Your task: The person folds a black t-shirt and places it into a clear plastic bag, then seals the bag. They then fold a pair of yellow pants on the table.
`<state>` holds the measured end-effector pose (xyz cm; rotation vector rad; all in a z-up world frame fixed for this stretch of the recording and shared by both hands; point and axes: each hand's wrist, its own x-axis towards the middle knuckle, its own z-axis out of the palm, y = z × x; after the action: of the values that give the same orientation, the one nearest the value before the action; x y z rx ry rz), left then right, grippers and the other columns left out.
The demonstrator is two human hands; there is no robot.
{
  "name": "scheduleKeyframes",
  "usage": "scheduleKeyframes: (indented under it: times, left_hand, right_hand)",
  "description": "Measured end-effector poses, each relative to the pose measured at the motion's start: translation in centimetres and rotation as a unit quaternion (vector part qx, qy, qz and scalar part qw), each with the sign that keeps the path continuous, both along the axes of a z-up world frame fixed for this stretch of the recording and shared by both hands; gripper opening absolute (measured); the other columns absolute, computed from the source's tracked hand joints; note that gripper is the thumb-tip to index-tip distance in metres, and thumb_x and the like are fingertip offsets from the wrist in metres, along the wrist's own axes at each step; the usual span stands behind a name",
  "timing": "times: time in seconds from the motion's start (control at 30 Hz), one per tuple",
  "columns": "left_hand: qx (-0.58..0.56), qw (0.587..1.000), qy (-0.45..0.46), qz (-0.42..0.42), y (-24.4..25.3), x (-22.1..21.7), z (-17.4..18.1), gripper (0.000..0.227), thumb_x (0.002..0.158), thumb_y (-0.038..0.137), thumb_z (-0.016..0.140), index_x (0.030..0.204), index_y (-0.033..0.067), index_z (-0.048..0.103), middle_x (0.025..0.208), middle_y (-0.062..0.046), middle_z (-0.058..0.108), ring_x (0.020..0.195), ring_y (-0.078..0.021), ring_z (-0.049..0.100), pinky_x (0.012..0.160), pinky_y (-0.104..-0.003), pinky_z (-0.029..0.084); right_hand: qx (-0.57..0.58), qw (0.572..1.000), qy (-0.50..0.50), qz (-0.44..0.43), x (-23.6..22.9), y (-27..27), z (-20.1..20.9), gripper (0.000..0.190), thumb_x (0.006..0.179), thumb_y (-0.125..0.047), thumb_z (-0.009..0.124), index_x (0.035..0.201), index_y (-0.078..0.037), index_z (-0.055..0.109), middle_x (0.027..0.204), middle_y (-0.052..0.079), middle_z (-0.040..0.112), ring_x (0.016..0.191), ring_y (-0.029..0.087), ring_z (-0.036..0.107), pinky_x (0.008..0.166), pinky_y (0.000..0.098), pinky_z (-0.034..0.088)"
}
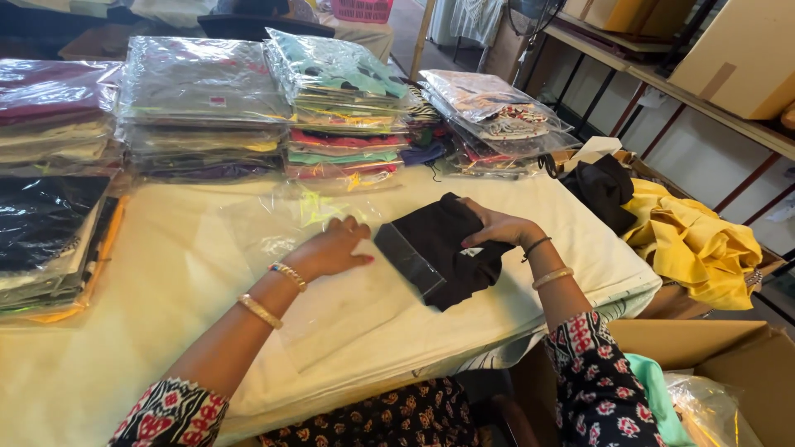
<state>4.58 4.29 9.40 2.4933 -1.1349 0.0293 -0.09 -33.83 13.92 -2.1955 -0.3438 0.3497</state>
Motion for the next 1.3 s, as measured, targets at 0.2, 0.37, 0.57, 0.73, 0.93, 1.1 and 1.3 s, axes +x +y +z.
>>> scheduleKeyframes:
  times: [0.2, 0.37, 0.57, 0.73, 0.93, 1.1, 1.3]
  left_hand:
    - [0.113, 0.992, 0.044, -0.028, -2.3, 0.1, 1.2, 0.057, 0.09, 0.043, 0.069, 0.133, 0.0097, 0.051, 0.132, -0.017, 0.052, 0.127, -0.0417, 0.046, 0.101, -0.052, 0.047]
    - [0.061, 0.998, -0.007, -0.025, -4.7, 0.5, 0.8, 0.053, 0.09, 0.041, 0.07, 0.128, 0.0072, 0.055, 0.129, -0.017, 0.054, 0.126, -0.0391, 0.048, 0.101, -0.049, 0.048]
    - [-0.03, 0.995, -0.029, -0.088, -8.9, 2.1, 0.7, 0.05, 0.091, 0.038, 0.07, 0.128, 0.0078, 0.057, 0.126, -0.015, 0.057, 0.126, -0.036, 0.05, 0.103, -0.046, 0.047]
    - [0.005, 0.994, 0.014, -0.108, -11.4, 3.7, 1.0, 0.06, 0.084, 0.04, 0.076, 0.132, 0.0119, 0.054, 0.132, -0.014, 0.054, 0.13, -0.035, 0.047, 0.105, -0.046, 0.046]
    - [0.08, 0.994, 0.054, -0.049, -10.0, 3.3, -0.6, 0.079, 0.074, 0.04, 0.086, 0.137, 0.0134, 0.046, 0.139, -0.018, 0.045, 0.129, -0.0432, 0.043, 0.107, -0.05, 0.044]
    - [0.067, 0.997, -0.032, 0.002, -6.5, 2.4, -3.6, 0.076, 0.08, 0.049, 0.078, 0.138, 0.0087, 0.048, 0.142, -0.022, 0.043, 0.135, -0.0496, 0.038, 0.105, -0.057, 0.046]
    - [0.182, 0.981, 0.053, 0.035, -2.1, -3.9, 0.5, 0.086, 0.083, 0.067, 0.067, 0.146, 0.0136, 0.043, 0.147, -0.021, 0.037, 0.138, -0.048, 0.034, 0.105, -0.07, 0.037]
  right_hand:
    - [0.004, 0.989, -0.097, -0.11, 0.0, -0.9, 1.7, 0.09, 0.076, -0.025, 0.079, 0.153, -0.007, 0.037, 0.135, 0.02, 0.065, 0.124, 0.024, 0.059, 0.109, 0.0357, 0.046]
    - [-0.267, 0.953, 0.007, -0.144, -0.8, -1.9, 1.6, 0.086, 0.09, -0.052, 0.064, 0.162, -0.02, 0.027, 0.149, 0.018, 0.053, 0.135, 0.029, 0.051, 0.114, 0.0382, 0.039]
    - [0.0, 0.998, 0.027, -0.061, -2.1, -4.9, 0.6, 0.069, 0.092, -0.038, 0.066, 0.155, -0.025, 0.041, 0.161, 0.007, 0.041, 0.148, 0.022, 0.036, 0.118, 0.037, 0.03]
    - [-0.072, 0.995, -0.076, -0.009, -1.4, -4.7, -1.5, 0.052, 0.082, -0.022, 0.075, 0.133, -0.019, 0.064, 0.145, 0.007, 0.06, 0.139, 0.025, 0.05, 0.114, 0.0358, 0.037]
    - [-0.375, 0.901, -0.181, -0.123, -4.7, 3.9, -0.8, 0.033, 0.092, -0.032, 0.062, 0.121, -0.026, 0.075, 0.118, 0.008, 0.06, 0.102, 0.029, 0.067, 0.094, 0.0392, 0.054]
    - [-0.48, 0.847, -0.22, -0.063, -7.0, 8.3, -1.8, 0.075, 0.084, -0.066, 0.066, 0.137, -0.014, 0.056, 0.135, 0.025, 0.045, 0.114, 0.044, 0.052, 0.091, 0.0503, 0.049]
    - [-0.476, 0.85, -0.218, -0.053, -6.6, 7.2, -4.4, 0.063, 0.091, -0.062, 0.057, 0.144, -0.028, 0.053, 0.128, 0.025, 0.047, 0.111, 0.046, 0.051, 0.094, 0.0579, 0.047]
